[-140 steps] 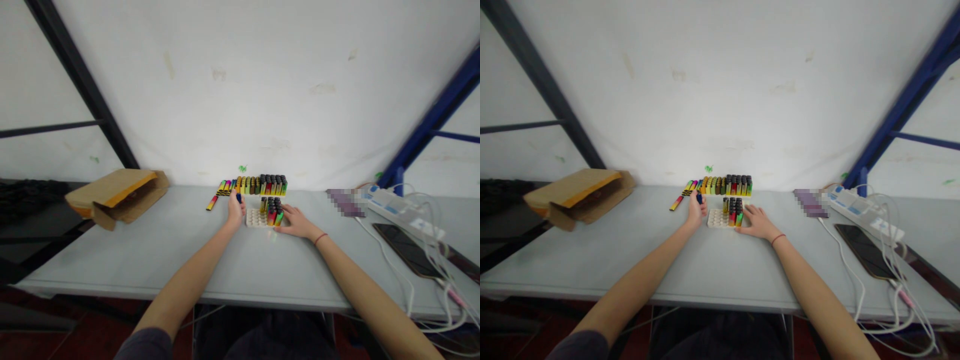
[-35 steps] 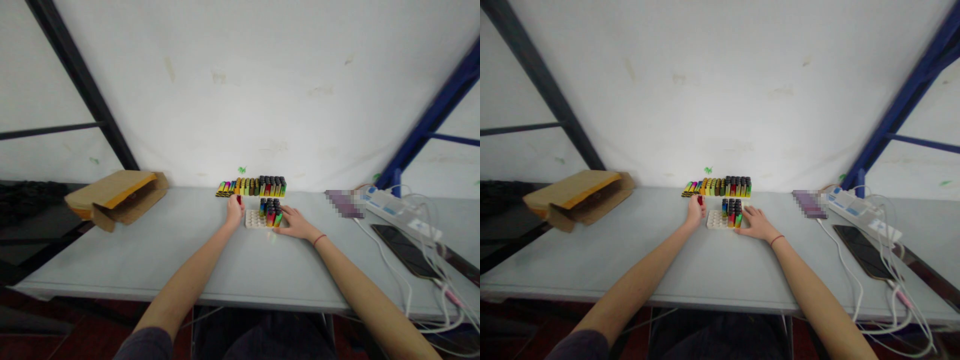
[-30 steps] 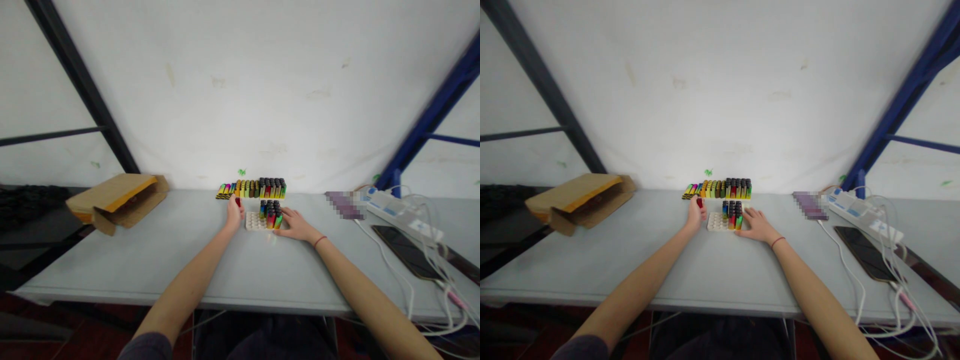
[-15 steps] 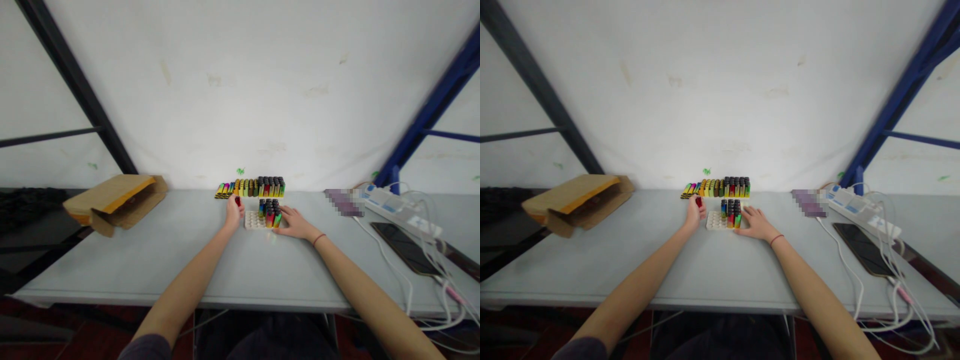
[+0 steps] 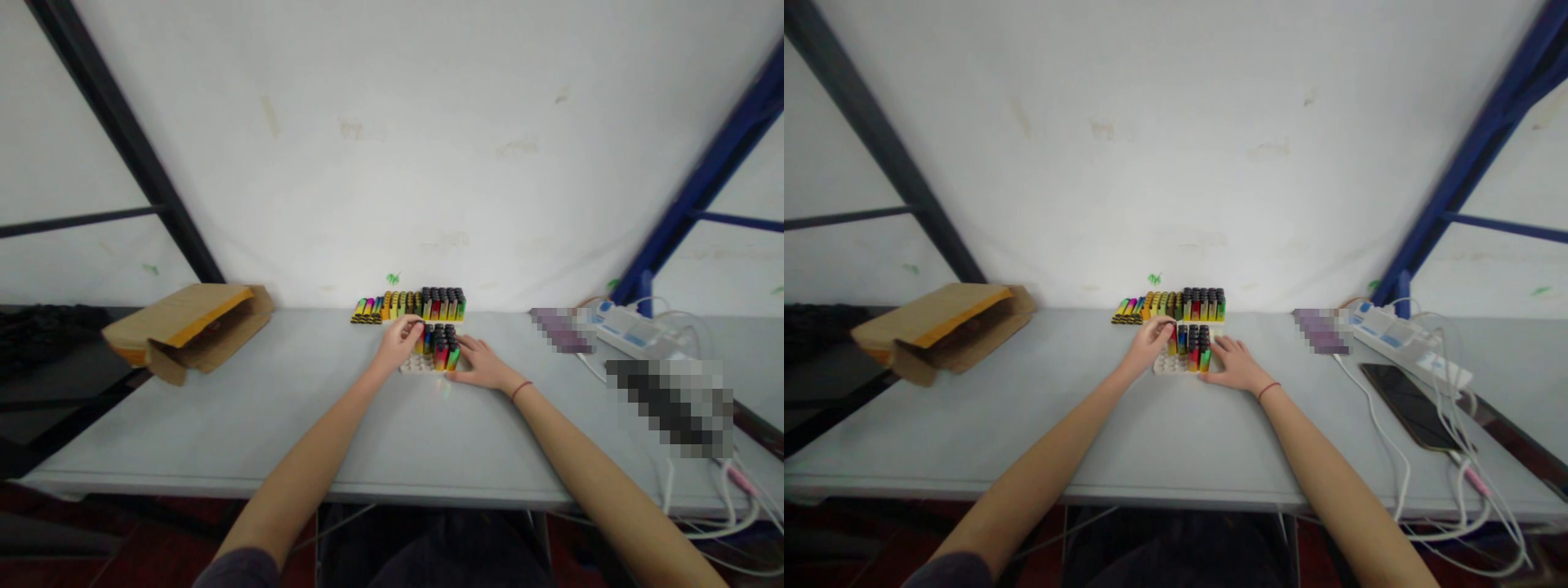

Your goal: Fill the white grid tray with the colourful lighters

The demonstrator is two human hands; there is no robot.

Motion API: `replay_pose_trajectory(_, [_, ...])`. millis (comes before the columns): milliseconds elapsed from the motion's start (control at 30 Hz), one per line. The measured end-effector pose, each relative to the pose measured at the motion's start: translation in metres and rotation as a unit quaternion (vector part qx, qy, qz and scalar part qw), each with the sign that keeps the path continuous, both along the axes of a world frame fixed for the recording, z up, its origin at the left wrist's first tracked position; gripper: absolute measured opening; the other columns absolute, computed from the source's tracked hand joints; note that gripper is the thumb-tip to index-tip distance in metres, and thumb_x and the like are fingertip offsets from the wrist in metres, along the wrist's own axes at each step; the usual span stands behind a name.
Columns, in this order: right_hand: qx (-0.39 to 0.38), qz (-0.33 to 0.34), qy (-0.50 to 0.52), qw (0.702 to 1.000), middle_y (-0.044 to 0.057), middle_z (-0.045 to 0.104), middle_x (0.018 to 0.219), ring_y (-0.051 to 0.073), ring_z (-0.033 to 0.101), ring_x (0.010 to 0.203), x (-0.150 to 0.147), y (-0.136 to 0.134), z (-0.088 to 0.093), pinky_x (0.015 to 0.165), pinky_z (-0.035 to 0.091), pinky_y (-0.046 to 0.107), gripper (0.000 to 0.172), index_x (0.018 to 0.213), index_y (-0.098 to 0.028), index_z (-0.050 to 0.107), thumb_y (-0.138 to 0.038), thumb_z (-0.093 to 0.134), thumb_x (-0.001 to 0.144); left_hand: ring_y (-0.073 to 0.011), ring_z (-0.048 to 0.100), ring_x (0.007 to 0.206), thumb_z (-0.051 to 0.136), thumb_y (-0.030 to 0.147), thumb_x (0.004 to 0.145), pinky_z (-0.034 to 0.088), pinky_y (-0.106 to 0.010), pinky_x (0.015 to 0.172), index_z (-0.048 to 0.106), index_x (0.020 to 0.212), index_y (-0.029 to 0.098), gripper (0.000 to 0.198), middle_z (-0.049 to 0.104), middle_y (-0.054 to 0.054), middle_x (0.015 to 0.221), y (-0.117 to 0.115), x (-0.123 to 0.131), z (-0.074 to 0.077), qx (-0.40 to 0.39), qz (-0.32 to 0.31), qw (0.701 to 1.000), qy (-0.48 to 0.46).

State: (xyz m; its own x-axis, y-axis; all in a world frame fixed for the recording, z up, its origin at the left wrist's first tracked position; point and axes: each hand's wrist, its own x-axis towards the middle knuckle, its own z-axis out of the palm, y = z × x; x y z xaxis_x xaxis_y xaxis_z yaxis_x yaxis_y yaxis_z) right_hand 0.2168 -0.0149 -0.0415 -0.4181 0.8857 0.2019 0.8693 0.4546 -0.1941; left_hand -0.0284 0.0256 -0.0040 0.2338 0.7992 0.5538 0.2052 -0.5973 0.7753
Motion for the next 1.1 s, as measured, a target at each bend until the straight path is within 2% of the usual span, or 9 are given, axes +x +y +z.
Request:
replay_pose_trajectory(233, [0.004, 0.002, 0.002, 1.000, 0.021, 0.047, 0.154, 0.038, 0.043, 0.142, 0.001, 0.000, -0.001, 0.116, 0.034, 0.055, 0.089, 0.150, -0.017, 0.050, -0.078, 0.055, 0.086, -0.0205, 0.068, 0.096, 0.058, 0.043, 0.093, 0.057, -0.032, 0.079, 0.070, 0.100, 0.019, 0.028, 0.072, -0.010, 0.106, -0.007, -0.004, -0.001, 0.049, -0.059, 0.994, 0.082])
replay_pose_trajectory(567, [-0.008, 0.003, 0.007, 1.000, 0.021, 0.046, 0.155, 0.039, 0.042, 0.142, 0.000, -0.001, 0.002, 0.116, 0.033, 0.056, 0.089, 0.151, -0.016, 0.048, -0.077, 0.055, 0.086, -0.0208, 0.066, 0.088, 0.070, 0.039, 0.084, 0.055, -0.034, 0.087, 0.073, 0.095, 0.022, 0.020, 0.072, -0.008, 0.099, -0.013, -0.003, 0.007, -0.015, -0.049, 0.998, 0.038])
replay_pose_trajectory(767, [-0.011, 0.003, 0.003, 1.000, 0.022, 0.046, 0.155, 0.039, 0.042, 0.142, 0.000, -0.001, 0.004, 0.116, 0.032, 0.055, 0.091, 0.151, -0.015, 0.048, -0.078, 0.054, 0.086, -0.0192, 0.065, 0.082, 0.067, 0.037, 0.086, 0.055, -0.033, 0.085, 0.070, 0.106, 0.022, 0.025, 0.072, -0.007, 0.099, -0.013, -0.007, 0.005, 0.026, -0.051, 0.995, 0.087])
replay_pose_trajectory(833, [-0.009, 0.002, 0.002, 1.000, 0.022, 0.047, 0.154, 0.038, 0.043, 0.142, -0.001, -0.002, 0.004, 0.117, 0.032, 0.054, 0.092, 0.152, -0.015, 0.048, -0.079, 0.054, 0.086, -0.0197, 0.066, 0.084, 0.062, 0.035, 0.089, 0.054, -0.033, 0.086, 0.069, 0.107, 0.022, 0.024, 0.072, -0.007, 0.098, -0.008, -0.011, 0.006, 0.047, -0.020, 0.993, 0.103])
replay_pose_trajectory(933, [-0.007, 0.002, 0.002, 1.000, 0.022, 0.047, 0.154, 0.039, 0.043, 0.142, -0.001, -0.002, 0.003, 0.117, 0.032, 0.054, 0.093, 0.152, -0.015, 0.047, -0.080, 0.054, 0.085, -0.0226, 0.066, 0.097, 0.050, 0.028, 0.094, 0.051, -0.037, 0.098, 0.068, 0.106, 0.020, 0.023, 0.072, -0.010, 0.105, 0.009, -0.026, 0.008, 0.073, 0.095, 0.985, 0.123])
replay_pose_trajectory(1033, [-0.007, -0.001, 0.001, 1.000, 0.022, 0.046, 0.156, 0.039, 0.042, 0.142, -0.001, -0.002, 0.003, 0.117, 0.032, 0.055, 0.094, 0.152, -0.015, 0.048, -0.080, 0.054, 0.085, -0.0284, 0.061, 0.116, 0.041, 0.017, 0.093, 0.044, -0.045, 0.109, 0.066, 0.114, 0.015, 0.033, 0.070, -0.016, 0.117, 0.031, -0.055, 0.006, 0.063, 0.240, 0.955, 0.161])
replay_pose_trajectory(1100, [-0.007, -0.002, 0.001, 1.000, 0.022, 0.045, 0.156, 0.039, 0.042, 0.143, -0.001, -0.002, 0.003, 0.117, 0.031, 0.056, 0.093, 0.151, -0.015, 0.049, -0.080, 0.055, 0.085, -0.0308, 0.057, 0.124, 0.044, 0.013, 0.087, 0.040, -0.048, 0.113, 0.062, 0.126, 0.013, 0.043, 0.066, -0.018, 0.126, 0.043, -0.074, -0.001, 0.025, 0.307, 0.930, 0.201])
